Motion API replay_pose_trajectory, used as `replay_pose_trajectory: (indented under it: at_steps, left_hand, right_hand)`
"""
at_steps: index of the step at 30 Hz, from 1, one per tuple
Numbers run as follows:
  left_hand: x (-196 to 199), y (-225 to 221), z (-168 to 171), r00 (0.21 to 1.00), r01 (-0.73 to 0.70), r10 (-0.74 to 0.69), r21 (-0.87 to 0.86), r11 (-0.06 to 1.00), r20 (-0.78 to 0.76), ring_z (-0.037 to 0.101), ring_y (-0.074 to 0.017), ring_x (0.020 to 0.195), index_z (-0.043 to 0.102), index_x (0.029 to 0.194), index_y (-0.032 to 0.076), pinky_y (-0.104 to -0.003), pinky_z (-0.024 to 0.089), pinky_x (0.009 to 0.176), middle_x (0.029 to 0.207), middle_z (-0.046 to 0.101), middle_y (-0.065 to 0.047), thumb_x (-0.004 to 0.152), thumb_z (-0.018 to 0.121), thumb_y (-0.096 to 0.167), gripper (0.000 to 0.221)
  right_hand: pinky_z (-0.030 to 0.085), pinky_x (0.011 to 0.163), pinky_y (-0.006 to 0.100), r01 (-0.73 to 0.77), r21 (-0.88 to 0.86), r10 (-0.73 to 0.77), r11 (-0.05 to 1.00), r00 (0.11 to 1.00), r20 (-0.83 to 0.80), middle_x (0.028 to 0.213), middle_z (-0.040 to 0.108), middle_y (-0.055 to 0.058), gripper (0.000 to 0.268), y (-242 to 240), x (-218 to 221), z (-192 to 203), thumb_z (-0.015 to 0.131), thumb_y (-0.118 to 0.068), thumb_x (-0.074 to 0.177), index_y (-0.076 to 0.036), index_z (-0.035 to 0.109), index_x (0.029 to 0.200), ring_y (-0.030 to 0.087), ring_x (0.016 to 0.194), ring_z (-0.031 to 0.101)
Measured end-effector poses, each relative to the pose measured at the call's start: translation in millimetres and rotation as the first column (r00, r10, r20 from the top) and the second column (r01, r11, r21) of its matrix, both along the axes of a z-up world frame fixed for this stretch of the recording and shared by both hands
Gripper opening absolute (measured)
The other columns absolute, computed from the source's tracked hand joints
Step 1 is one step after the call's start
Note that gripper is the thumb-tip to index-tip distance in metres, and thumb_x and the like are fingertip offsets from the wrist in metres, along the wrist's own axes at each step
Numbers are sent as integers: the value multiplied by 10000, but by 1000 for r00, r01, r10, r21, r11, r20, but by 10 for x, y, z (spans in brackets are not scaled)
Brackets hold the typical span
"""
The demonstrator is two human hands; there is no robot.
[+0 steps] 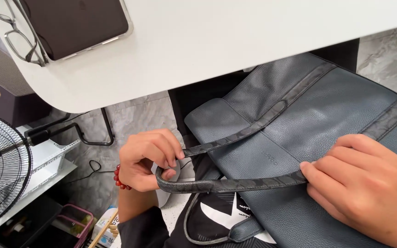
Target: Repairing a leather bag strap using a hairdryer and clippers.
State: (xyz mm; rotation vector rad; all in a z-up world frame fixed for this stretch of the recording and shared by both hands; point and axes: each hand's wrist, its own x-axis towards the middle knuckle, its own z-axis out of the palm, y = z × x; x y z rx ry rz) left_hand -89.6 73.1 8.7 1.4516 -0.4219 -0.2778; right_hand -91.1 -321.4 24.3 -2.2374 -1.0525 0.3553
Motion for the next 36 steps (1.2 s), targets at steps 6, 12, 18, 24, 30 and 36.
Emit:
replay_pose_trajectory:
  at_steps: [6, 12, 18, 24, 30, 36]
  left_hand:
    - [13, 41, -69, 1000, -28, 28, -6, 1000, -11, 701, -252, 793, 594, 785, 47, -341, 572, 679, 778, 654, -79, 765, 829, 25, 236]
    - [-12, 89, -116, 1000, -22, 21, -13, 1000, -20, 719, -262, 799, 612, 789, 39, -339, 581, 663, 784, 663, -89, 754, 831, 9, 224]
    - [-18, 128, -182, 999, -36, 36, -1, 999, -36, 741, -268, 791, 618, 788, 23, -340, 600, 655, 777, 670, -101, 740, 838, 20, 225]
    - [-41, 126, -246, 998, -30, 29, -26, 999, -52, 750, -295, 789, 618, 792, 2, -360, 619, 668, 779, 676, -123, 758, 830, 29, 216]
    - [-32, 185, -292, 998, -37, 38, 22, 999, -43, 763, -322, 799, 613, 801, -19, -395, 644, 686, 792, 675, -148, 768, 838, 38, 235]
    - [-26, 155, -263, 997, -49, 53, 74, 996, -55, 763, -329, 801, 602, 801, -15, -392, 650, 664, 792, 673, -154, 764, 843, 33, 249]
  right_hand:
    - [505, 831, 428, 28, -53, -28, 998, 1000, -6, 852, 689, 19, 331, 0, 41, 8, 812, -222, 677, -59, 736, 954, 217, 814, 659]
    - [500, 830, 426, 52, -91, -57, 995, 997, -54, 870, 693, 12, 368, 40, 97, 49, 817, -256, 622, -79, 730, 933, 225, 851, 666]
    - [503, 853, 427, 70, -126, -80, 990, 994, -80, 880, 690, 9, 317, 31, 168, 81, 818, -262, 644, -108, 708, 898, 228, 880, 663]
    - [491, 895, 417, 53, -99, -69, 994, 983, -168, 965, 696, 3, 428, -160, 315, 47, 801, -322, 705, -100, 724, 1063, 225, 976, 651]
    - [409, 1013, 410, -92, 66, 109, 994, 929, -354, 1232, 670, -4, 437, -486, 448, -81, 697, -379, 849, -122, 700, 1203, 210, 1222, 577]
    - [395, 1032, 406, -149, 43, 152, 988, 881, -448, 1241, 686, -26, 369, -528, 411, -162, 683, -355, 892, -139, 720, 1189, 188, 1236, 581]
